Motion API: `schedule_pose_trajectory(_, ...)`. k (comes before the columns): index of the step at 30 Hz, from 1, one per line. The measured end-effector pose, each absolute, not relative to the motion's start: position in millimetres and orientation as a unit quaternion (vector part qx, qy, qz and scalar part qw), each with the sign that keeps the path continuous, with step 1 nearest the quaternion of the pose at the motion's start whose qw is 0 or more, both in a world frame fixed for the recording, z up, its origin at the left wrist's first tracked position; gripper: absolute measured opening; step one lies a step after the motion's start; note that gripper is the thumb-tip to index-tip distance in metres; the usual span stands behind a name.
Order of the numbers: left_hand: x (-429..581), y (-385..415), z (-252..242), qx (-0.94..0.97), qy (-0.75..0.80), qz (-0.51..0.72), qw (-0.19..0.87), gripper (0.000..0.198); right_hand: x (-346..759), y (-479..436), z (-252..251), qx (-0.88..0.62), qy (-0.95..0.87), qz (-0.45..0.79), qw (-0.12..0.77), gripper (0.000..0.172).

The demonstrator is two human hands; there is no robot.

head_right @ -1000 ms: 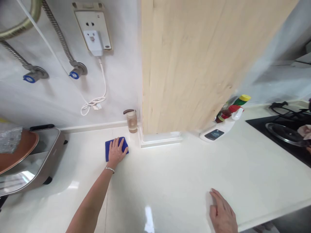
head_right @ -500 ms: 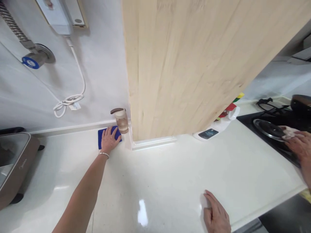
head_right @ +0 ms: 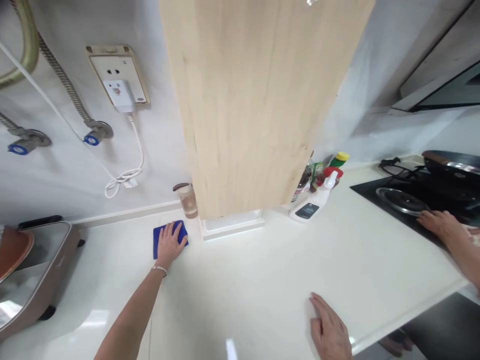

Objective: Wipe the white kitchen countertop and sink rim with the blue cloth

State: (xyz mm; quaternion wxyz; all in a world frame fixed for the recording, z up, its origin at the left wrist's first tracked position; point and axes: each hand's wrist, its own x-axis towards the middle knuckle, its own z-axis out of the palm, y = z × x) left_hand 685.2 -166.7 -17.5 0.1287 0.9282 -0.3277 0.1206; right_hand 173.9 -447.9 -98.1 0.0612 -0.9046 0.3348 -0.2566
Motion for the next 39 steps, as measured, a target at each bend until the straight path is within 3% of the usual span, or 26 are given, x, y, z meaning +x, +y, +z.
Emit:
schedule_pose_trajectory(13,506,-102,-22,0.903,-0.401,0.051,0.15,0.065,186,-439,-91,-0.896,0.308,-0.315,0.051,0.05)
schedule_pose_trajectory(18,526,-92,0,0.894,-0.407,-0.037,0.185,0.047,188,-437,-88,-0.891,0.308,-0.329,0.045,0.046)
schedule_pose_trajectory(25,572,-104,32,0.906,-0.392,-0.099,0.122,0.039,190,-438,-90,-0.888,0.301,-0.344,0.054,0.047)
schedule_pose_trajectory(31,586,-108,47,0.9,-0.395,-0.162,0.084,0.021,192,-438,-91,-0.883,0.305,-0.352,0.058,0.045)
schedule_pose_trajectory(39,590,-108,59,0.892,-0.379,-0.226,0.097,0.027,193,-440,-97,-0.88,0.3,-0.362,0.068,0.045)
